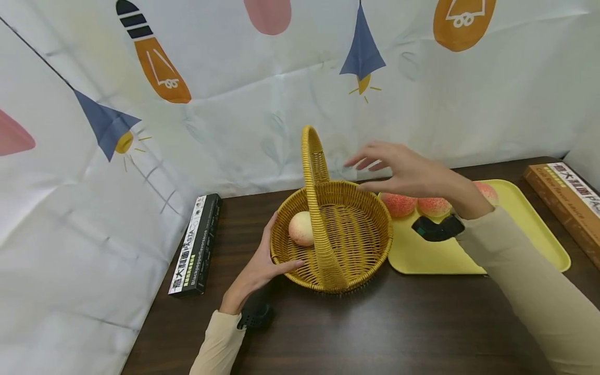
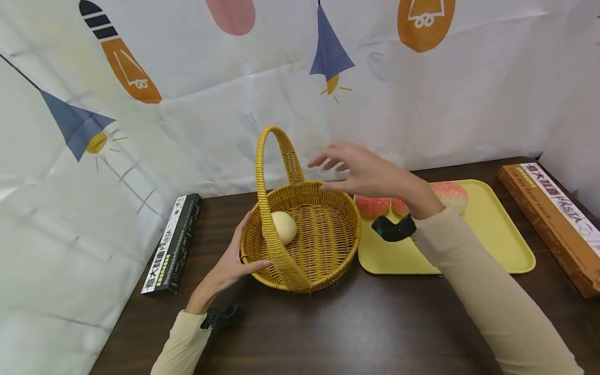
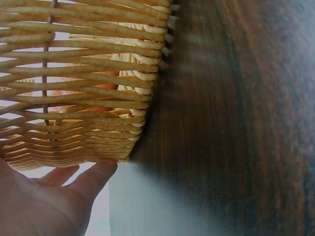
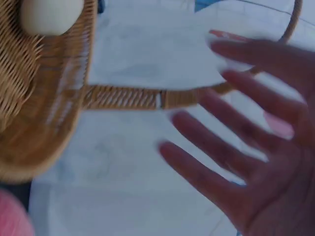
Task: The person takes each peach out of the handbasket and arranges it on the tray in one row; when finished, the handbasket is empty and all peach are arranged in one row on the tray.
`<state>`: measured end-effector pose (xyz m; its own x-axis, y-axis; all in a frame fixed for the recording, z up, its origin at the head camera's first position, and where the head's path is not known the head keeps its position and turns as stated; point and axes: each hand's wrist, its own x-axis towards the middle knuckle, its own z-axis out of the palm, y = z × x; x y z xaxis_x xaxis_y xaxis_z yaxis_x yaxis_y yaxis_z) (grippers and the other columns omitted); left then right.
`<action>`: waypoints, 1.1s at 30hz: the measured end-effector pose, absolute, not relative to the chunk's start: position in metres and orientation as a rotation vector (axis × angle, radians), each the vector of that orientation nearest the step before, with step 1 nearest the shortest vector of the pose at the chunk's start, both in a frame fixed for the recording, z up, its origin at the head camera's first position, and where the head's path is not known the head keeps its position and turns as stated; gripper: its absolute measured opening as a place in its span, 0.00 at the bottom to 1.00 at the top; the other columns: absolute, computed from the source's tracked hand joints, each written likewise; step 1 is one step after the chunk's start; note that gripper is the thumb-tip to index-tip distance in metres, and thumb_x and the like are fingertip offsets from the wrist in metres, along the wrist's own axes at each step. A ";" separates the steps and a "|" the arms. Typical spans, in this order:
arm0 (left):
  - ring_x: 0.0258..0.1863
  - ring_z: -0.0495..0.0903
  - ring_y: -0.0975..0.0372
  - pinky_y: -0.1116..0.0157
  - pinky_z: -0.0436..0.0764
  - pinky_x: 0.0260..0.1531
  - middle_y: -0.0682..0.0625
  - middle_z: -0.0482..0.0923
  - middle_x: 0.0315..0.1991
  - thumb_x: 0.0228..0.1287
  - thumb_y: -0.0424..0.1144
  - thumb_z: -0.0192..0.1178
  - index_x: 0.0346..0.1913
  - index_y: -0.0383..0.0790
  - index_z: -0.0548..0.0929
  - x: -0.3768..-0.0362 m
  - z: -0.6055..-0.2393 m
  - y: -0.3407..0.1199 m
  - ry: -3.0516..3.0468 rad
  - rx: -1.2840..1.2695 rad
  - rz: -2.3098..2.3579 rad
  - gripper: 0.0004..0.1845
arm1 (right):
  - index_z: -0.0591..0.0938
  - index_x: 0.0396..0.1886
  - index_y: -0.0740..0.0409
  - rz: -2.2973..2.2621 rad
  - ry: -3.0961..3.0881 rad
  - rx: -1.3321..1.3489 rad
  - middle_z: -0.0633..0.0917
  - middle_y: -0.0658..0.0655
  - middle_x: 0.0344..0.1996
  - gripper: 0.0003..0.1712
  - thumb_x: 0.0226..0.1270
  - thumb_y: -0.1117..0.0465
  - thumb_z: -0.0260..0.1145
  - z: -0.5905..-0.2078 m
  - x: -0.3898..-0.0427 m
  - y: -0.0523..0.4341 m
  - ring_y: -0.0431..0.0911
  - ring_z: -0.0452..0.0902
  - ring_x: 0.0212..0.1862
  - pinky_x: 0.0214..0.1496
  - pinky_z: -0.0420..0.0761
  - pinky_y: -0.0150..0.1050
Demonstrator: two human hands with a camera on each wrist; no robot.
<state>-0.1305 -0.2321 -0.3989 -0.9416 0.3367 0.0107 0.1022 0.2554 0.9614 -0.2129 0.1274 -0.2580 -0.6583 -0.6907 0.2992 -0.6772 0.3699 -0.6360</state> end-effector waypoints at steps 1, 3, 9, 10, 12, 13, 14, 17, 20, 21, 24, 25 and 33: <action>0.76 0.62 0.45 0.45 0.72 0.67 0.46 0.42 0.83 0.61 0.40 0.78 0.85 0.61 0.34 -0.131 -0.399 -0.232 2.327 0.414 1.754 0.67 | 0.82 0.64 0.58 -1.134 2.519 -1.329 0.82 0.56 0.59 0.24 0.69 0.64 0.75 -0.257 -0.215 0.117 0.54 0.80 0.60 0.62 0.80 0.57; 0.76 0.62 0.45 0.45 0.71 0.67 0.46 0.42 0.83 0.61 0.41 0.78 0.85 0.62 0.34 -0.132 -0.398 -0.231 2.339 0.414 1.742 0.66 | 0.82 0.63 0.59 -1.032 2.405 -1.411 0.82 0.56 0.59 0.23 0.70 0.61 0.75 -0.256 -0.219 0.097 0.54 0.80 0.60 0.63 0.79 0.56; 0.77 0.61 0.46 0.44 0.69 0.69 0.46 0.41 0.84 0.62 0.41 0.77 0.85 0.64 0.34 -0.130 -0.398 -0.234 2.354 0.412 1.724 0.66 | 0.81 0.66 0.62 -0.856 2.279 -1.581 0.82 0.58 0.62 0.27 0.68 0.66 0.74 -0.274 -0.233 0.040 0.55 0.77 0.64 0.66 0.76 0.52; 0.77 0.60 0.46 0.44 0.68 0.69 0.46 0.40 0.84 0.62 0.41 0.77 0.85 0.64 0.33 -0.130 -0.399 -0.235 2.356 0.416 1.721 0.66 | 0.81 0.67 0.63 -0.843 2.264 -1.612 0.82 0.60 0.63 0.28 0.68 0.66 0.75 -0.280 -0.236 0.032 0.55 0.77 0.65 0.67 0.76 0.51; 0.78 0.59 0.46 0.44 0.67 0.70 0.47 0.39 0.84 0.62 0.41 0.76 0.85 0.64 0.33 -0.130 -0.399 -0.235 2.374 0.423 1.706 0.66 | 0.81 0.66 0.64 -0.819 2.238 -1.665 0.80 0.62 0.64 0.29 0.66 0.65 0.76 -0.295 -0.241 0.020 0.58 0.74 0.67 0.68 0.75 0.51; 0.78 0.59 0.47 0.43 0.66 0.71 0.48 0.39 0.84 0.62 0.41 0.76 0.84 0.65 0.34 -0.130 -0.399 -0.235 2.378 0.424 1.705 0.65 | 0.82 0.66 0.63 -0.812 2.223 -1.674 0.78 0.63 0.65 0.30 0.64 0.64 0.77 -0.301 -0.243 0.015 0.59 0.72 0.68 0.68 0.74 0.51; 0.78 0.58 0.47 0.44 0.65 0.71 0.48 0.39 0.84 0.63 0.41 0.76 0.84 0.65 0.34 -0.130 -0.400 -0.235 2.382 0.427 1.703 0.65 | 0.82 0.65 0.64 -0.809 2.203 -1.694 0.77 0.65 0.65 0.30 0.63 0.62 0.78 -0.309 -0.246 0.012 0.59 0.71 0.68 0.68 0.73 0.52; 0.79 0.57 0.49 0.44 0.64 0.72 0.49 0.39 0.84 0.63 0.42 0.76 0.84 0.66 0.34 -0.131 -0.400 -0.234 2.395 0.425 1.693 0.65 | 0.82 0.63 0.62 -0.772 2.185 -1.710 0.74 0.65 0.64 0.31 0.62 0.58 0.80 -0.328 -0.250 0.003 0.59 0.68 0.68 0.68 0.73 0.52; 0.79 0.57 0.49 0.44 0.63 0.72 0.49 0.39 0.84 0.62 0.43 0.77 0.84 0.66 0.34 -0.131 -0.400 -0.233 2.405 0.408 1.688 0.65 | 0.82 0.63 0.63 -0.772 2.172 -1.716 0.76 0.64 0.62 0.30 0.63 0.58 0.79 -0.341 -0.253 -0.001 0.58 0.69 0.67 0.67 0.74 0.51; 0.79 0.57 0.49 0.44 0.63 0.72 0.49 0.38 0.85 0.62 0.43 0.77 0.84 0.66 0.34 -0.130 -0.399 -0.233 2.409 0.404 1.683 0.65 | 0.81 0.64 0.63 -0.774 2.173 -1.714 0.77 0.64 0.61 0.30 0.64 0.59 0.78 -0.345 -0.254 -0.002 0.57 0.69 0.66 0.67 0.74 0.51; 0.79 0.57 0.49 0.44 0.63 0.72 0.48 0.38 0.85 0.62 0.42 0.76 0.85 0.65 0.34 -0.129 -0.399 -0.233 2.419 0.395 1.671 0.65 | 0.80 0.66 0.64 -0.806 2.160 -1.706 0.77 0.63 0.60 0.31 0.65 0.61 0.78 -0.352 -0.256 -0.004 0.57 0.71 0.65 0.66 0.74 0.50; 0.79 0.56 0.49 0.44 0.63 0.72 0.48 0.38 0.85 0.62 0.42 0.76 0.85 0.65 0.33 -0.129 -0.399 -0.233 2.423 0.394 1.664 0.65 | 0.80 0.66 0.63 -0.808 2.163 -1.695 0.77 0.63 0.61 0.32 0.64 0.61 0.78 -0.353 -0.256 -0.004 0.56 0.71 0.64 0.66 0.74 0.50; 0.79 0.57 0.48 0.44 0.65 0.71 0.47 0.40 0.84 0.62 0.40 0.76 0.85 0.64 0.33 -0.130 -0.398 -0.231 2.423 0.389 1.665 0.65 | 0.80 0.66 0.59 -0.759 2.233 -1.537 0.79 0.60 0.60 0.34 0.62 0.56 0.79 -0.354 -0.257 -0.002 0.52 0.74 0.60 0.64 0.76 0.46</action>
